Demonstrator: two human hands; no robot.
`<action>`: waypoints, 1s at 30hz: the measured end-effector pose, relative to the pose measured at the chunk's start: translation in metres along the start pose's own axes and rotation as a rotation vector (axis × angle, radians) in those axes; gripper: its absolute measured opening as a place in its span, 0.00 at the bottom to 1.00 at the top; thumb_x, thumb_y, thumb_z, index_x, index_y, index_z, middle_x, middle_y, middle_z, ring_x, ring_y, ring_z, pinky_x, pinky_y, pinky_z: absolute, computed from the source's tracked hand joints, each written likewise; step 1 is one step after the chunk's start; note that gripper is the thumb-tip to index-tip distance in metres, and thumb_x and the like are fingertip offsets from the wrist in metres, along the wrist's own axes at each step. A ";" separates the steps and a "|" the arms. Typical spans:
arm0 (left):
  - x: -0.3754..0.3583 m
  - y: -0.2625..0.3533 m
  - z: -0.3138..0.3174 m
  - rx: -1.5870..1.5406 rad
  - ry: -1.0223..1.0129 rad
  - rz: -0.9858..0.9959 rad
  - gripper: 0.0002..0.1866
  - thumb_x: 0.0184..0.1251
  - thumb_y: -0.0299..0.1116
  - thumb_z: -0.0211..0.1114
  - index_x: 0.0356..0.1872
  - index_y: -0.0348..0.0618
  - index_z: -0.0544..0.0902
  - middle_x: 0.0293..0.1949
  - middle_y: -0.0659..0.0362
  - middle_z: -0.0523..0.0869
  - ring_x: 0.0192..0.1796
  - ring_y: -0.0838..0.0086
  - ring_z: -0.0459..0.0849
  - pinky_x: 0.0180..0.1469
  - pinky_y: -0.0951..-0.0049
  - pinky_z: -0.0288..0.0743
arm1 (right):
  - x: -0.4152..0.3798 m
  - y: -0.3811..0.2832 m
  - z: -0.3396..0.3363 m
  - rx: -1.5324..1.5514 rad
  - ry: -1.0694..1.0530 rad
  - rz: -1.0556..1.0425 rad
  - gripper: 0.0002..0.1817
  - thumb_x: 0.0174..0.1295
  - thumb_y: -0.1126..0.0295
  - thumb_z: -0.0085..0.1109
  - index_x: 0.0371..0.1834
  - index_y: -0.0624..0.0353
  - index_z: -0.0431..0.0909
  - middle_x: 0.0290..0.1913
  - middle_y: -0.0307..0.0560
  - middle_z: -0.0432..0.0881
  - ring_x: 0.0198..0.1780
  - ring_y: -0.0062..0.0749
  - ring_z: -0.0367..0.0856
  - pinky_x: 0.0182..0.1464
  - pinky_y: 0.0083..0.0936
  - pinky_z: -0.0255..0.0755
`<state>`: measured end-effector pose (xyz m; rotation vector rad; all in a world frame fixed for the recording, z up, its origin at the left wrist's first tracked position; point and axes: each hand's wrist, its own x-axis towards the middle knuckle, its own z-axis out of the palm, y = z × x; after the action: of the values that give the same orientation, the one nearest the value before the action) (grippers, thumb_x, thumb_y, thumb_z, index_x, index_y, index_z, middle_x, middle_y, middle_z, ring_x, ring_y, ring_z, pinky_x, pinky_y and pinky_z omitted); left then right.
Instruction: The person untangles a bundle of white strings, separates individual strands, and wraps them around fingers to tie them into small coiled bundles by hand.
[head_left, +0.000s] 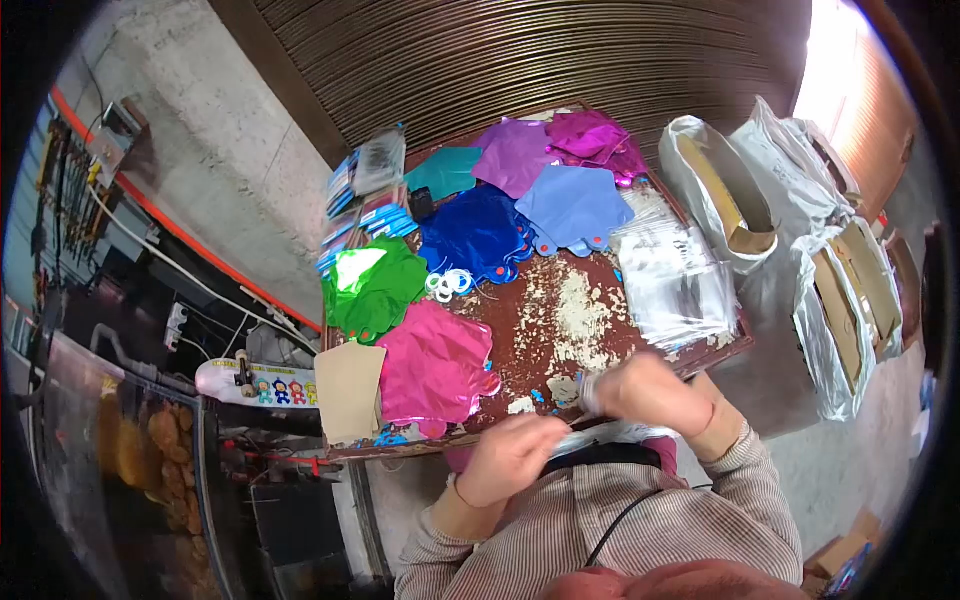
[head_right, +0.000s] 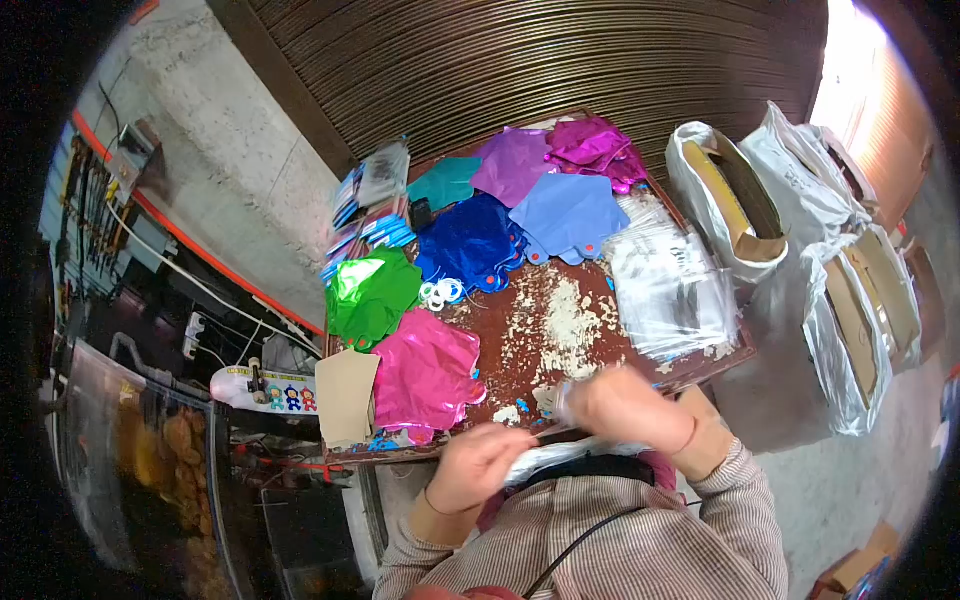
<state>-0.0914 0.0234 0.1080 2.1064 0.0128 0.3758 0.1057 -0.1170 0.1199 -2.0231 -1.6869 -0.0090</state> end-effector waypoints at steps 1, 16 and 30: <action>0.003 -0.006 0.001 0.057 0.005 -0.001 0.07 0.63 0.26 0.62 0.39 0.40 0.85 0.33 0.58 0.85 0.30 0.68 0.80 0.34 0.72 0.74 | -0.002 -0.007 -0.004 0.383 -0.129 0.005 0.03 0.55 0.78 0.61 0.27 0.63 0.84 0.25 0.44 0.84 0.22 0.34 0.78 0.20 0.21 0.70; 0.002 -0.034 0.015 0.046 0.024 0.043 0.07 0.63 0.27 0.62 0.39 0.40 0.85 0.35 0.57 0.86 0.31 0.67 0.82 0.34 0.71 0.75 | -0.022 -0.016 0.013 1.154 -0.262 0.196 0.05 0.58 0.77 0.60 0.30 0.59 0.86 0.22 0.37 0.82 0.16 0.20 0.72 0.20 0.16 0.65; 0.007 -0.024 0.005 0.061 0.101 -0.030 0.07 0.61 0.23 0.63 0.40 0.38 0.85 0.35 0.56 0.86 0.32 0.68 0.82 0.34 0.74 0.75 | -0.014 -0.018 0.009 0.838 -0.599 0.017 0.06 0.58 0.75 0.62 0.36 0.58 0.88 0.20 0.36 0.81 0.16 0.19 0.70 0.19 0.18 0.64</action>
<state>-0.0802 0.0335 0.0875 2.1427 0.1159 0.4690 0.0827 -0.1249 0.1144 -1.4384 -1.5792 1.1993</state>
